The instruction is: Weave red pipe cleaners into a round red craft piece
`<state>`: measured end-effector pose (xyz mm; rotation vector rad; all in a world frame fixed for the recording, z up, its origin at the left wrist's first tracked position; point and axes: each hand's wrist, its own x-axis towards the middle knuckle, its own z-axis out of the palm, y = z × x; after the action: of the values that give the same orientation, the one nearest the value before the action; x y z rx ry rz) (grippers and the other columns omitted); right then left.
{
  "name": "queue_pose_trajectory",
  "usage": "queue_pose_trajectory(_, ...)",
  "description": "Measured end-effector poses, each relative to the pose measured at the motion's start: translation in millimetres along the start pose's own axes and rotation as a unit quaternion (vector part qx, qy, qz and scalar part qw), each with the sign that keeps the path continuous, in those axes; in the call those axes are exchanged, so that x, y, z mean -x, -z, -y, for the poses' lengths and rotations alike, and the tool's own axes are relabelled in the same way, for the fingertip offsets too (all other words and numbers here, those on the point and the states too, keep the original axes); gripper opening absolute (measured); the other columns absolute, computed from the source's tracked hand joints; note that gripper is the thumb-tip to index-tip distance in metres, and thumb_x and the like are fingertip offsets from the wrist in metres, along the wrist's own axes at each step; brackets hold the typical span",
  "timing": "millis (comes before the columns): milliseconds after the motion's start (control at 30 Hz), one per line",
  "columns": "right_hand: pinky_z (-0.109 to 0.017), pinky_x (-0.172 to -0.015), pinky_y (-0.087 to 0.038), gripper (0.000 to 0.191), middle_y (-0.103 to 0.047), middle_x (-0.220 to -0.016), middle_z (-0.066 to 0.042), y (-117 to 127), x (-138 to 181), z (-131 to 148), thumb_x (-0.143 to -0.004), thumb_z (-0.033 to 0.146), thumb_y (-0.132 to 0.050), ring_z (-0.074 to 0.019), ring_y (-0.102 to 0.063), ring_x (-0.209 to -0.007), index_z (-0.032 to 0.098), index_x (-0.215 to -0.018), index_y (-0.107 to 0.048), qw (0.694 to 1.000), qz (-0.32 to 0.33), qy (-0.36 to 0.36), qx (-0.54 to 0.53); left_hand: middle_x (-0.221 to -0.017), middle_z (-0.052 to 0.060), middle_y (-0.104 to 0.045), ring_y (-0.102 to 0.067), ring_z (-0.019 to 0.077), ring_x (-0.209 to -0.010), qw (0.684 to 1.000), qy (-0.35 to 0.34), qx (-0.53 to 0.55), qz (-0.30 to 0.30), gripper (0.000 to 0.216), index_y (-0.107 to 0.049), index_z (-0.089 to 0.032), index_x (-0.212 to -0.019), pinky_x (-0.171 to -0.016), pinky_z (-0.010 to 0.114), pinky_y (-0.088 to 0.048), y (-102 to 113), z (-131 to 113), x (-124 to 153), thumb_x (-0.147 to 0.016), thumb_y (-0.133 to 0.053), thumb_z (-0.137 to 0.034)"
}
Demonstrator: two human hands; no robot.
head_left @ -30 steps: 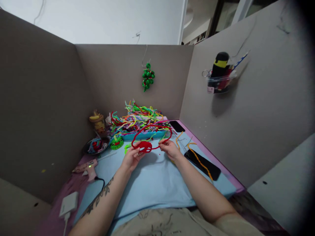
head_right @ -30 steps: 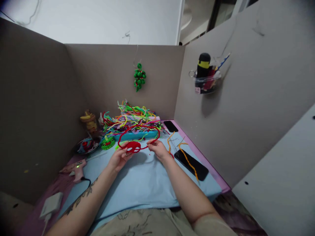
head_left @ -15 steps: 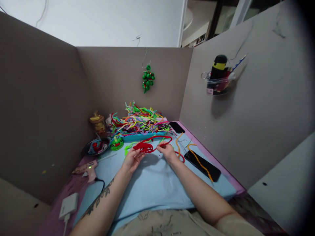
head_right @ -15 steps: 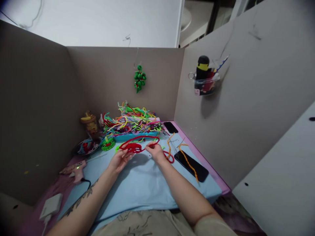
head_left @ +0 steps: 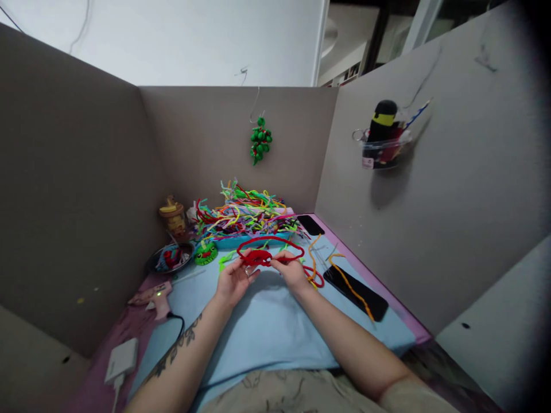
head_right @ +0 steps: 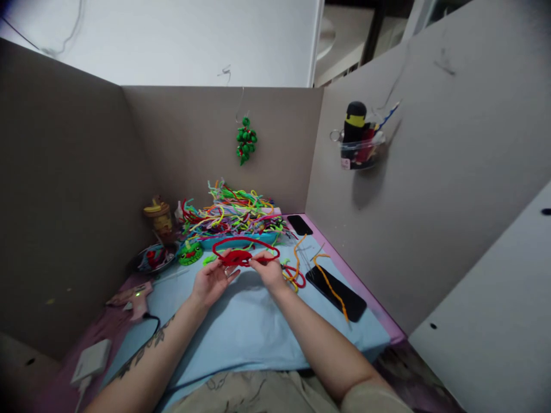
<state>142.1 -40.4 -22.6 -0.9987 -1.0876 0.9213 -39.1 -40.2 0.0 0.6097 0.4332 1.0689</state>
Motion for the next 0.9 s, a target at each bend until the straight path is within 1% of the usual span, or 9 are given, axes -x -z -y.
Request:
queue_pose_trajectory(100,-0.029,-0.063,-0.043,0.012,-0.062,-0.066,0.001,-2.2,3.4,2.6,-0.066,0.028,-0.07,-0.0162,-0.055,-0.063,0.021,-0.072,-0.065,1.0,0.006,0.016,0.012,-0.117,0.007,-0.065,-0.061,0.0202,-0.106,0.999,-0.02,-0.045,0.02,0.051,-0.059,-0.022,-0.118,-0.09,0.035,-0.046,-1.8,3.6,1.5,-0.068,-0.062,-0.015)
queue_pose_trajectory(167,-0.03,-0.067,-0.045,0.01,-0.065,-0.072,-0.001,-3.8,4.8,2.7,-0.068,0.027,-0.068,-0.0175,-0.058,-0.069,0.021,-0.076,-0.066,0.999,0.02,0.029,0.016,-0.12,0.007,-0.064,-0.06,0.0194,-0.108,0.996,-0.029,-0.081,0.017,0.054,-0.059,-0.022,-0.118,-0.09,0.031,-0.045,-2.3,7.9,1.1,-0.065,-0.065,-0.011)
queue_pose_trajectory(300,-0.032,-0.076,-0.046,0.011,-0.068,-0.081,-0.002,-5.3,6.0,1.8,-0.073,0.028,-0.062,-0.0187,-0.061,-0.077,0.022,-0.08,-0.068,0.994,0.084,0.053,0.039,-0.11,0.009,-0.068,-0.064,0.0185,-0.097,0.991,-0.055,-0.104,-0.067,0.046,-0.063,-0.02,-0.112,-0.082,0.028,-0.048,1.0,15.9,-4.7,-0.067,-0.072,-0.013)
queue_pose_trajectory(367,-0.032,-0.075,-0.046,0.014,-0.068,-0.083,-0.002,-4.0,5.5,2.4,-0.073,0.028,-0.062,-0.0181,-0.06,-0.077,0.022,-0.084,-0.069,0.993,0.095,0.048,0.06,-0.103,0.009,-0.071,-0.066,0.0175,-0.091,0.986,-0.068,-0.104,-0.112,0.045,-0.064,-0.018,-0.109,-0.079,0.027,-0.049,3.8,16.4,-8.1,-0.065,-0.073,-0.013)
queue_pose_trajectory(500,-0.027,-0.062,-0.043,0.023,-0.064,-0.075,0.0,3.8,0.4,3.0,-0.069,0.033,-0.067,-0.0145,-0.054,-0.064,0.021,-0.088,-0.065,0.999,0.031,0.019,0.033,-0.098,0.01,-0.071,-0.066,0.0176,-0.087,0.978,-0.087,-0.119,-0.15,0.046,-0.064,-0.016,-0.108,-0.073,0.025,-0.05,7.1,11.6,-10.6,-0.064,-0.075,-0.015)
queue_pose_trajectory(600,-0.025,-0.055,-0.04,0.023,-0.06,-0.066,0.001,10.4,-6.1,0.2,-0.068,0.038,-0.069,-0.0129,-0.049,-0.058,0.02,-0.08,-0.062,1.0,-0.02,0.005,-0.013,-0.1,0.01,-0.071,-0.066,0.0173,-0.087,0.976,-0.101,-0.13,-0.143,0.048,-0.064,-0.017,-0.109,-0.073,0.024,-0.05,7.0,9.3,-9.4,-0.063,-0.077,-0.016)
queue_pose_trajectory(667,-0.025,-0.054,-0.038,0.024,-0.059,-0.062,0.001,11.8,-9.0,-2.1,-0.066,0.039,-0.07,-0.0124,-0.048,-0.055,0.019,-0.077,-0.061,0.999,-0.021,-0.007,-0.044,-0.103,0.01,-0.07,-0.066,0.0178,-0.089,0.979,-0.101,-0.127,-0.121,0.049,-0.064,-0.018,-0.11,-0.073,0.024,-0.05,6.3,9.9,-8.4,-0.063,-0.078,-0.016)
queue_pose_trajectory(800,-0.023,-0.048,-0.031,0.021,-0.056,-0.054,0.003,5.5,-6.6,-2.2,-0.065,0.035,-0.07,-0.0098,-0.043,-0.048,0.018,-0.075,-0.063,0.996,0.028,-0.032,-0.078,-0.103,0.01,-0.07,-0.066,0.0204,-0.091,0.986,-0.087,-0.115,-0.081,0.049,-0.064,-0.018,-0.108,-0.077,0.029,-0.051,3.2,13.0,-6.5,-0.061,-0.079,-0.017)
queue_pose_trajectory(900,-0.022,-0.046,-0.028,0.016,-0.053,-0.05,0.005,-1.5,-0.6,0.8,-0.066,0.032,-0.07,-0.008,-0.038,-0.045,0.018,-0.072,-0.065,0.995,0.067,-0.023,-0.066,-0.099,0.008,-0.071,-0.066,0.0209,-0.091,0.987,-0.09,-0.109,-0.078,0.052,-0.064,-0.018,-0.107,-0.077,0.029,-0.051,0.5,13.9,-4.9,-0.058,-0.081,-0.016)
